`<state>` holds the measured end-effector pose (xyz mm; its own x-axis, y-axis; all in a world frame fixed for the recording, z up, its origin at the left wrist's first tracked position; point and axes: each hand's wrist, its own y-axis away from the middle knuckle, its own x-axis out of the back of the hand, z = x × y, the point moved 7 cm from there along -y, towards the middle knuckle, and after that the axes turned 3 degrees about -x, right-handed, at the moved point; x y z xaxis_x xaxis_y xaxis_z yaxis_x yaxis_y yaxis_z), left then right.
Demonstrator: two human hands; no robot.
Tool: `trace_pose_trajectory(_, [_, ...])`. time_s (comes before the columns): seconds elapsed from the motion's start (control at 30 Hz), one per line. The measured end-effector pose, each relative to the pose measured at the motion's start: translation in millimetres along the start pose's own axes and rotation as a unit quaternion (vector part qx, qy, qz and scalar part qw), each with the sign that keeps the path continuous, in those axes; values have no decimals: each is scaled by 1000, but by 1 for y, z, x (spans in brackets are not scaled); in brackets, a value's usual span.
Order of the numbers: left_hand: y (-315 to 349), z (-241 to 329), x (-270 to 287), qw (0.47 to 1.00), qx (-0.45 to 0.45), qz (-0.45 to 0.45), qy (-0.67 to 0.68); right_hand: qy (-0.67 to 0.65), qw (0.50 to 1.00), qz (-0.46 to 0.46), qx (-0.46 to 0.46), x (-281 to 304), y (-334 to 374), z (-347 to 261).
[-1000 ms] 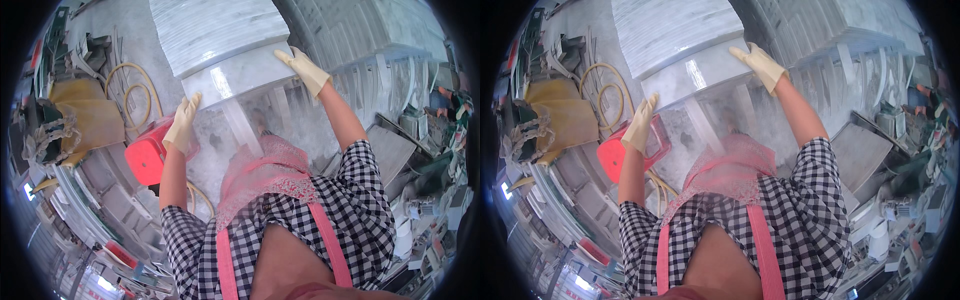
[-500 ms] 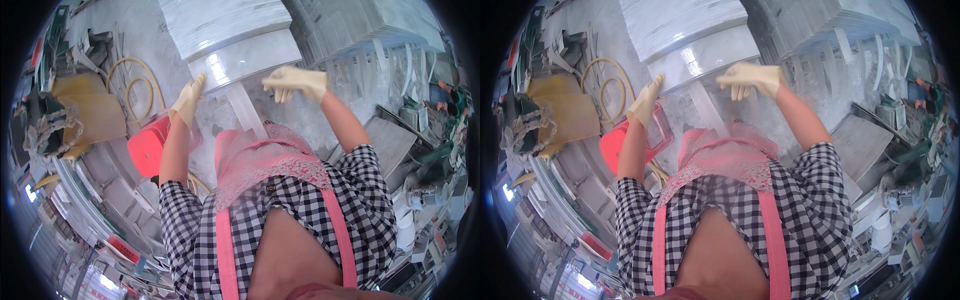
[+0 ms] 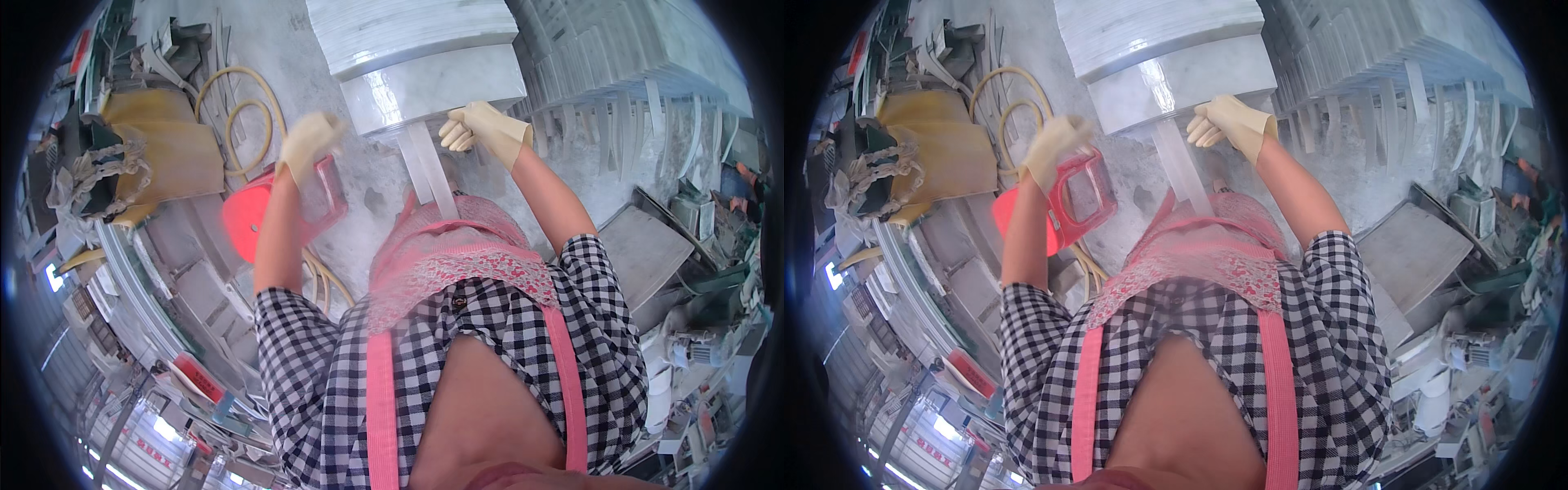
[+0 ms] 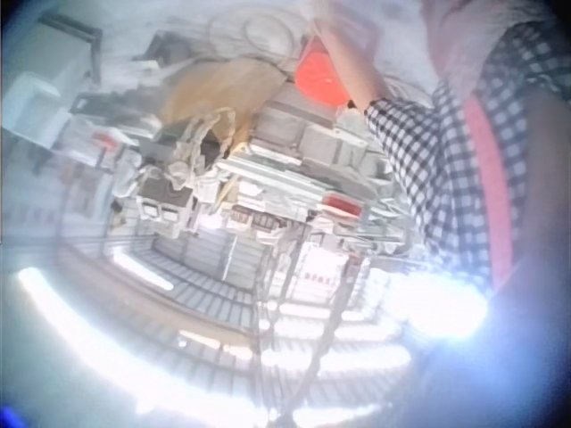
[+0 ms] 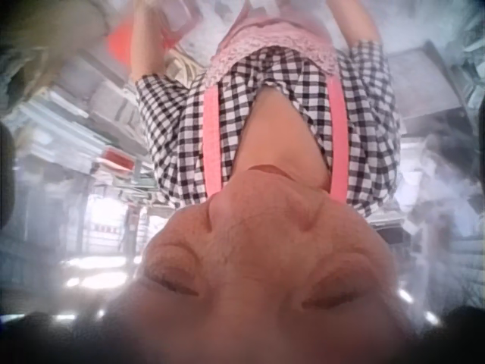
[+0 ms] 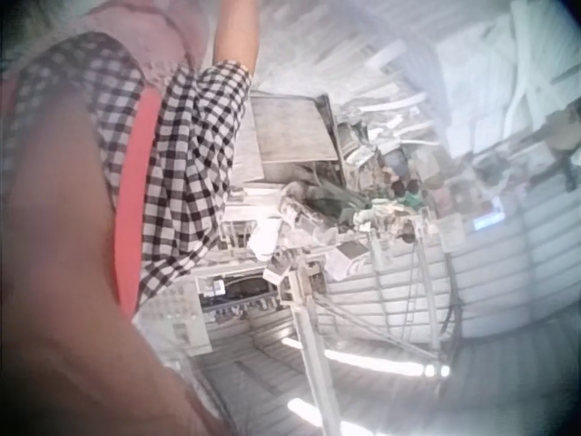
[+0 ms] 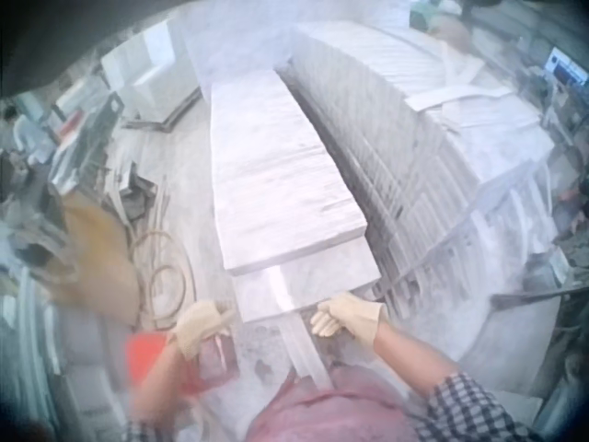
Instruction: The person repeatedly picks up rectangular stone slabs and presses their edges against a rotating grinding wheel to smooth them. After each pass, the person places the slab into a growing stack on the floor. The process is repeated for multiple slabs in a continuous cycle.
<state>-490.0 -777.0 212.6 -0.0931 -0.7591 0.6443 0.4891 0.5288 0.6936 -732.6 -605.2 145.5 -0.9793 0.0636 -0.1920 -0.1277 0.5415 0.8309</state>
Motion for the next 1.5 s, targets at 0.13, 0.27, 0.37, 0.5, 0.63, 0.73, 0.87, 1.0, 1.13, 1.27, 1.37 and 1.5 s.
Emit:
trace_pose_trajectory(0.13, [-11,15,-99,951,-143,-71,265,-118,984,-109,-72,-5,-7,3])
trace_pose_trajectory(0.27, [-34,17,-126,923,-132,152,327,-25,993,-90,-68,3,-13,8])
trace_pose_trajectory(0.37, [-48,19,-131,913,-74,209,343,26,999,-20,2,14,-12,4])
trace_pose_trajectory(0.5, [-55,16,-136,911,8,119,396,65,997,-5,28,15,-2,-4])
trace_pose_trajectory(0.63, [-47,14,-127,919,8,81,386,98,992,27,80,4,18,-16])
trace_pose_trajectory(0.73, [-45,24,-116,896,-54,100,430,180,972,82,127,9,39,-5])
trace_pose_trajectory(0.87, [-47,41,-116,900,-114,57,417,103,978,110,145,44,61,88])
trace_pose_trajectory(1.0, [-39,50,-121,899,-166,-13,405,338,837,402,152,83,109,243])
trace_pose_trajectory(1.13, [-17,53,-135,892,-194,-93,397,393,827,379,-134,45,163,435])
trace_pose_trajectory(1.27, [7,57,-149,884,-223,-138,388,-148,839,430,-299,-43,234,564])
trace_pose_trajectory(1.37, [19,59,-157,890,-240,-137,362,-322,794,456,-241,-74,249,589])
trace_pose_trajectory(1.5, [24,61,-172,891,-250,-122,359,-234,787,543,-178,-37,249,580])
